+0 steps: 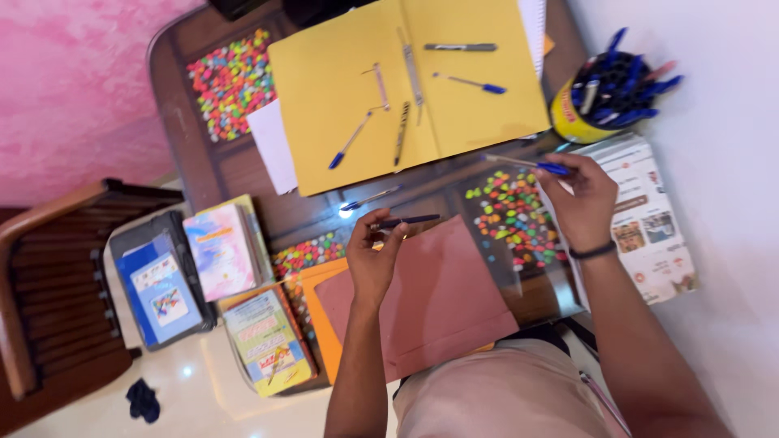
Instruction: The person organizes a cluttered desk by sorting papers, notebooks, and stationery. They stack documents, place pens into a holder, and arrange folders and notebooks into neat piles on the glass desk surface.
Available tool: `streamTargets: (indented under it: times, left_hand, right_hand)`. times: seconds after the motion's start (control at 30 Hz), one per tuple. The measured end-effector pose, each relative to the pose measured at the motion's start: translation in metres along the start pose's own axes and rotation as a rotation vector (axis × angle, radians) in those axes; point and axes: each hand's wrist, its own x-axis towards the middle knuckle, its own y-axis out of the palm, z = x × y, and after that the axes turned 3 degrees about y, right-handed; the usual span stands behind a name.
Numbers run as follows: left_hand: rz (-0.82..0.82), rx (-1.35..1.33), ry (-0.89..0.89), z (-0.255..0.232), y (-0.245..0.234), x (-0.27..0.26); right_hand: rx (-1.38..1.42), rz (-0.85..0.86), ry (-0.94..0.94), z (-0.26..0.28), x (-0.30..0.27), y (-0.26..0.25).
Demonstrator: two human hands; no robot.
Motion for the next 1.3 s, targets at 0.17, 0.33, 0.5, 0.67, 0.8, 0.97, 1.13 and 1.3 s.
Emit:
streamTargets:
  times: [0.17,0.33,0.5,0.67,0.8,0.97,1.13,1.3]
  left_hand:
    - [0.089,-0.182,0.102,-0.026,0.08,0.025]
    - [0.17,-0.106,0.263,-0.082,0.176,0.059]
    - [0.23,0.003,0.53,-0.134,0.269,0.093]
    - [0.23,0.378,0.768,-0.136,0.319,0.126]
    - [0.227,0.493,0.754,-0.122,0.34,0.137]
    - [0.224,0.521,0.721,-0.114,0.351,0.144]
    - [0.234,0.538,0.734,-0.117,0.352,0.145]
    - [0.257,0.575,0.694,-0.116,0.35,0.146]
  right_hand:
    - [0.055,-0.219,0.022,0.047,-0.003,-0.058]
    - [0.098,-0.215,-0.234,0.077,0.039,-0.105]
    - [-0.291,-0.216,-0.473,0.091,0.095,-0.121]
    - [-0.417,-0.192,-0.493,0.082,0.134,-0.118]
    - [-0.434,-0.192,-0.5,0.069,0.149,-0.114]
    - [-0.51,-0.214,-0.505,0.053,0.158,-0.109]
    - [-0.512,-0.217,-0.485,0.041,0.164,-0.101]
    - [-0.539,-0.231,-0.478,0.03,0.167,-0.097]
